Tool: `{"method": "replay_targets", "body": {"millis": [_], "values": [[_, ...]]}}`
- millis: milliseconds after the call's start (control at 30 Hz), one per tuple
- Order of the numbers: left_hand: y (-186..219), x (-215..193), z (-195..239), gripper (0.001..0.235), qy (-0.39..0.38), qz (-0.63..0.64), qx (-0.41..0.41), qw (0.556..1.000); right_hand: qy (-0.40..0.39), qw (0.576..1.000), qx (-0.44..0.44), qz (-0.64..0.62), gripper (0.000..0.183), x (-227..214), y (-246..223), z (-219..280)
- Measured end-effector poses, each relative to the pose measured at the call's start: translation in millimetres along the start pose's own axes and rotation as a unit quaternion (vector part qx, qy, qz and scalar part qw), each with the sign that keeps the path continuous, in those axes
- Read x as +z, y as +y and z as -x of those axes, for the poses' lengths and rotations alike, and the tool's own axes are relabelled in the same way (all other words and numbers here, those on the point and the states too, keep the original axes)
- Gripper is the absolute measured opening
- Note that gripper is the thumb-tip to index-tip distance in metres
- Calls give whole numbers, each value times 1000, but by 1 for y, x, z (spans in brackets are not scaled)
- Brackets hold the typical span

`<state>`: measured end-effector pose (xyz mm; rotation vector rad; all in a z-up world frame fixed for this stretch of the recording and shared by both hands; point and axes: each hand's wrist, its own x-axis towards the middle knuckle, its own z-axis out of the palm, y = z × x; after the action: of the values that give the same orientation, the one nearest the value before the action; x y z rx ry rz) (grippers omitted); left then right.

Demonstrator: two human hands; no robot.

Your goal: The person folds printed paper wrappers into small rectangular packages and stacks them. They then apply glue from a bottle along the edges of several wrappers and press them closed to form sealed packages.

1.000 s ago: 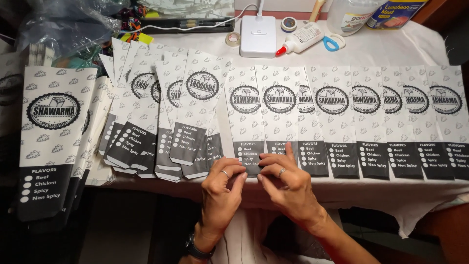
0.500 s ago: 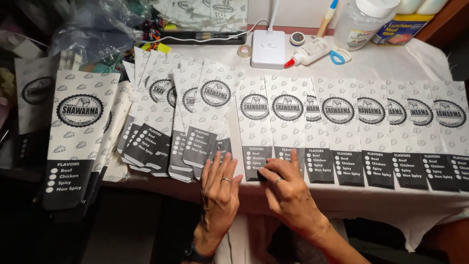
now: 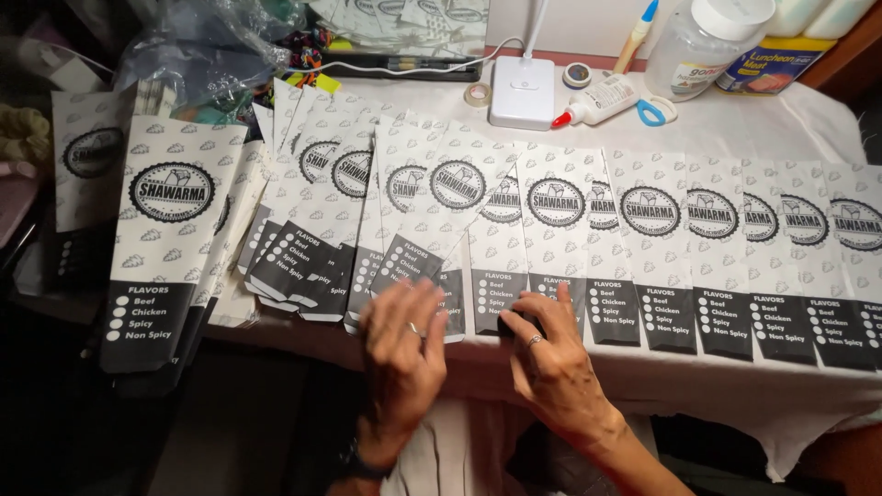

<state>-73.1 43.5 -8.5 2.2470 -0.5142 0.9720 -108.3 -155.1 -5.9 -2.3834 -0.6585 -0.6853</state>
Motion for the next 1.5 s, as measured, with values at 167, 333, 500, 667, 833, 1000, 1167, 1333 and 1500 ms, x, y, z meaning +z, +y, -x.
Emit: {"method": "replay_targets", "body": {"millis": [167,333,500,667,833,1000,1167,1333,1500], "values": [[-36,16,-25,81,-59,-153,-104,981,-32,998,-60,-9,64,8,-6,-16],[-49,27,-47,121,-165,-227,-284,917,-107,989,-103,6,46,21,-4,-19],[-54,29,-58,90,-202,-174,-303,915,-103,989,-106,17,50,22,-5,-19],[-52,25,-65,69,-228,-93,-331,911,-109,990,-92,-5,42,22,-4,-17],[-74,-3,-85,43,-167,28,-429,887,-94,991,-94,3,42,22,-4,-18],[-124,-24,-90,60,-78,-79,-393,913,-87,992,-95,4,43,22,-6,-20],[-74,-33,-71,76,-10,-216,-158,964,-75,993,-95,2,42,25,-7,-20],[-17,-30,-13,8,-74,100,95,988,-69,993,-93,-21,35,24,-7,-20],[-24,-18,17,15,-70,142,90,983,-69,993,-95,-24,37,23,-10,-21]]}}
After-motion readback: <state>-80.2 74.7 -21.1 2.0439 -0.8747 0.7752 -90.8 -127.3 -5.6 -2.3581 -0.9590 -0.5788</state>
